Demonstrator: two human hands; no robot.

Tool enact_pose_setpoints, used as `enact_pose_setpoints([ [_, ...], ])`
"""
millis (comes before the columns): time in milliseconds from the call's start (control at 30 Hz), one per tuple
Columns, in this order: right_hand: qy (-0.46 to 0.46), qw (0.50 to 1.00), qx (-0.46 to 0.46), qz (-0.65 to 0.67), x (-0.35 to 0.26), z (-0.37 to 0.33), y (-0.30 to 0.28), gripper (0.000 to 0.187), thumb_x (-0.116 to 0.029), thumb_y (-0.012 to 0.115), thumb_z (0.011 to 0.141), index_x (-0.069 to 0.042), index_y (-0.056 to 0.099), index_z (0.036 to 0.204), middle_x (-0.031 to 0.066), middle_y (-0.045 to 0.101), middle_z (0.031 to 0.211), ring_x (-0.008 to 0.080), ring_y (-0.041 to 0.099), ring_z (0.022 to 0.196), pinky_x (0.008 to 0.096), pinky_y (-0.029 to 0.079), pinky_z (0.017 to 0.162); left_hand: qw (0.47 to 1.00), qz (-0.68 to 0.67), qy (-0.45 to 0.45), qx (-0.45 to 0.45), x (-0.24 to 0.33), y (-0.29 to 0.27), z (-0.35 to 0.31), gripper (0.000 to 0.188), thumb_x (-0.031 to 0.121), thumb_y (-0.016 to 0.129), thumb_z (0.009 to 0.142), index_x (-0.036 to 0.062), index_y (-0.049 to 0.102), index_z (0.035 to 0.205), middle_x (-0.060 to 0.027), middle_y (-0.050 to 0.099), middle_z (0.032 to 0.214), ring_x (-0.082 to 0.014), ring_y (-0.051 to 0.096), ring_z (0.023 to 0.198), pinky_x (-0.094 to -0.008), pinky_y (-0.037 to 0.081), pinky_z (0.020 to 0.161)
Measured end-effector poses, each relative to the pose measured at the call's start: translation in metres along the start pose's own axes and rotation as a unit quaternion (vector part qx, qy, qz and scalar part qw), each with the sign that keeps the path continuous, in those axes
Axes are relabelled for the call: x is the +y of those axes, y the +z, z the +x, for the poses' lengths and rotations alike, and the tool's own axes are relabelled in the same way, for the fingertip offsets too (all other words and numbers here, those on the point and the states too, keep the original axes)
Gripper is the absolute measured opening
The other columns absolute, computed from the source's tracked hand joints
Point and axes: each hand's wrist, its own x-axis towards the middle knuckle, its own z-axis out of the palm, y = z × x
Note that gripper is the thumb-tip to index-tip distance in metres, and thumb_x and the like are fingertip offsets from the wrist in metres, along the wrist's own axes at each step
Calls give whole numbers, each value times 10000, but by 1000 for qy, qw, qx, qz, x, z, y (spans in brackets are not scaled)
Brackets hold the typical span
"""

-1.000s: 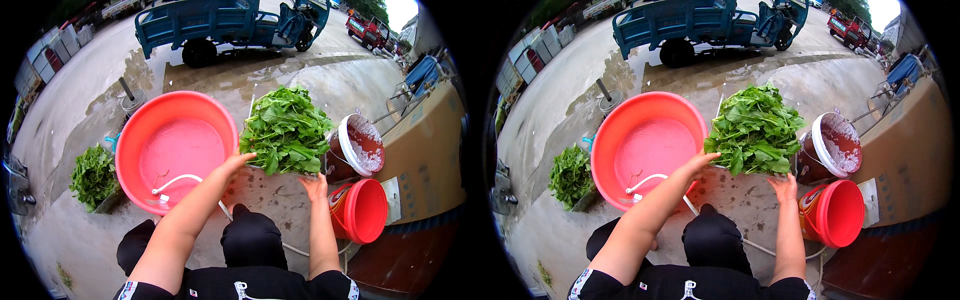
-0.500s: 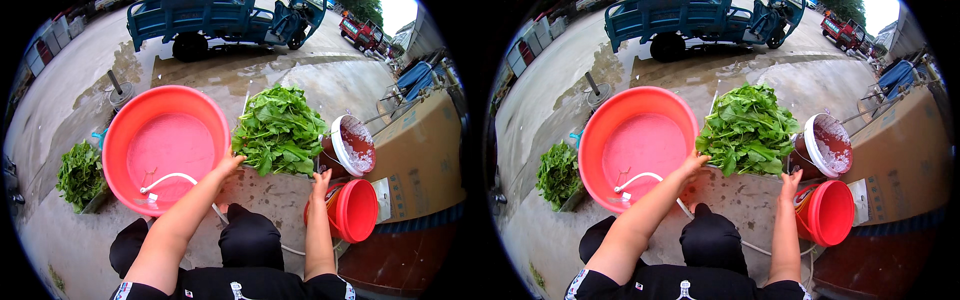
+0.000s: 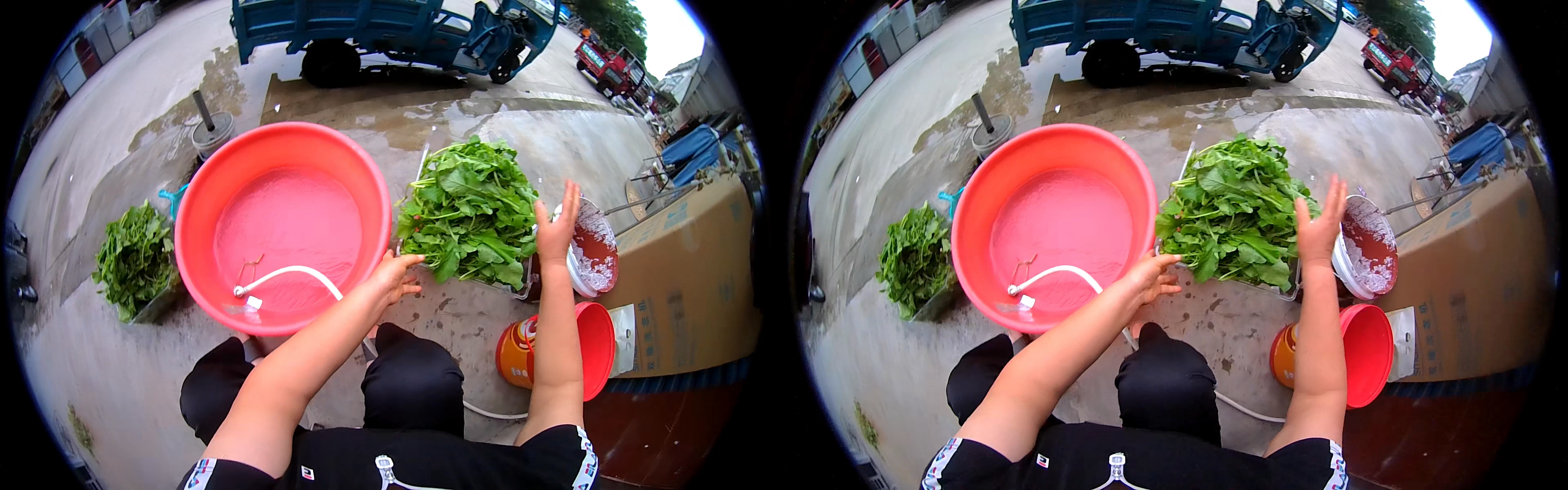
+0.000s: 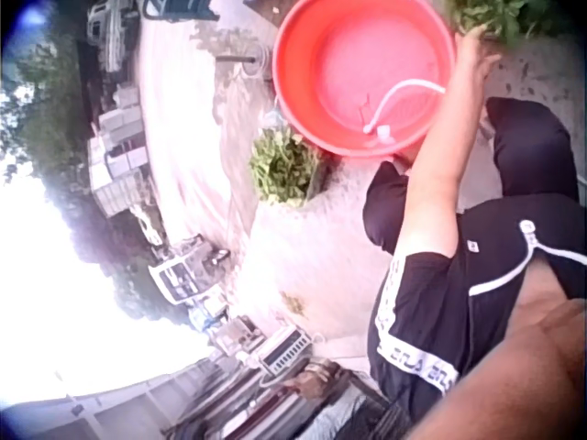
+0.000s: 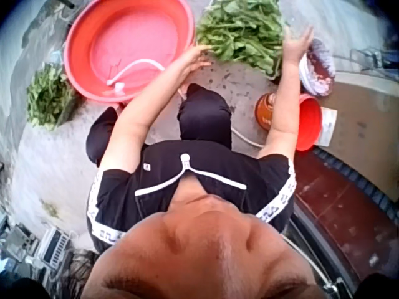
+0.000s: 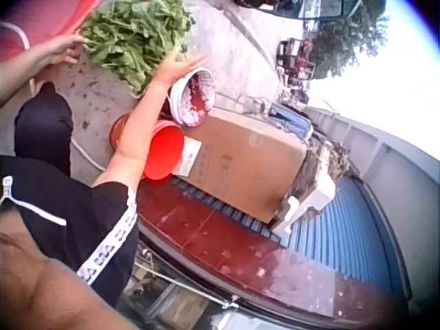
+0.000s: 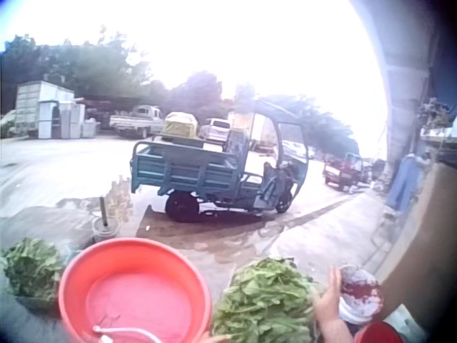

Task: The person washes leafy green vegetables in a red basin. They first rinse the basin, then add water from a hose, place the vegetables inside, and agitate them by hand to clean them.

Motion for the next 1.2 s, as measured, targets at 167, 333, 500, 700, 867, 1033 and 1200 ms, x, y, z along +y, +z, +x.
enact_pose_setpoints([
  [167,246,967,-48,-36,156,-55,2,559,-309,441,935,32,374,1373,248,320,1445,370,333,1322,403,277,1083,1000,18,11,-4,-2,16,17,949,187,672,825,228,-2,1492,-216,80,1528,-504,125,1371,-609,405,939],
  [333,592,736,-229,235,80,-106,15,511,-374,437,952,-200,347,1424,86,463,1348,301,454,1161,536,399,899,997,25,58,45,4,0,17,920,164,649,848,213,-2,1497,-202,165,1510,-485,266,1327,-609,399,965],
  [500,476,824,-225,207,141,-135,24,493,-150,523,923,-195,386,1394,59,593,1177,209,590,910,370,503,635,995,11,87,41,-6,17,30,801,51,508,844,180,68,1500,-181,333,1415,-343,547,1079,-543,477,910],
  [700,486,817,-224,215,124,-140,10,565,-53,559,865,-188,396,1390,46,654,1060,166,613,753,296,481,507,990,-3,100,94,-2,34,17,717,29,417,825,189,180,1483,-148,522,1200,-296,616,914,-503,506,851],
  [867,438,833,-232,246,84,-136,19,642,106,459,842,-136,345,1426,96,617,1182,200,613,968,285,510,702,986,27,122,106,-2,3,22,581,38,390,828,175,328,1390,-114,529,1186,-287,593,970,-511,500,842],
  [1033,434,824,-209,297,86,-144,31,699,178,420,815,-92,301,1448,112,534,1309,233,554,1145,291,456,897,982,39,124,134,-1,-5,11,506,47,381,839,157,368,1333,-83,509,1191,-272,551,1035,-550,469,879],
  [1200,435,827,-211,288,91,-148,38,666,150,448,817,-56,312,1435,115,543,1294,234,539,1175,298,429,940,984,56,117,119,5,-11,0,494,54,390,853,163,359,1334,-84,497,1169,-276,540,1037,-553,462,892],
])
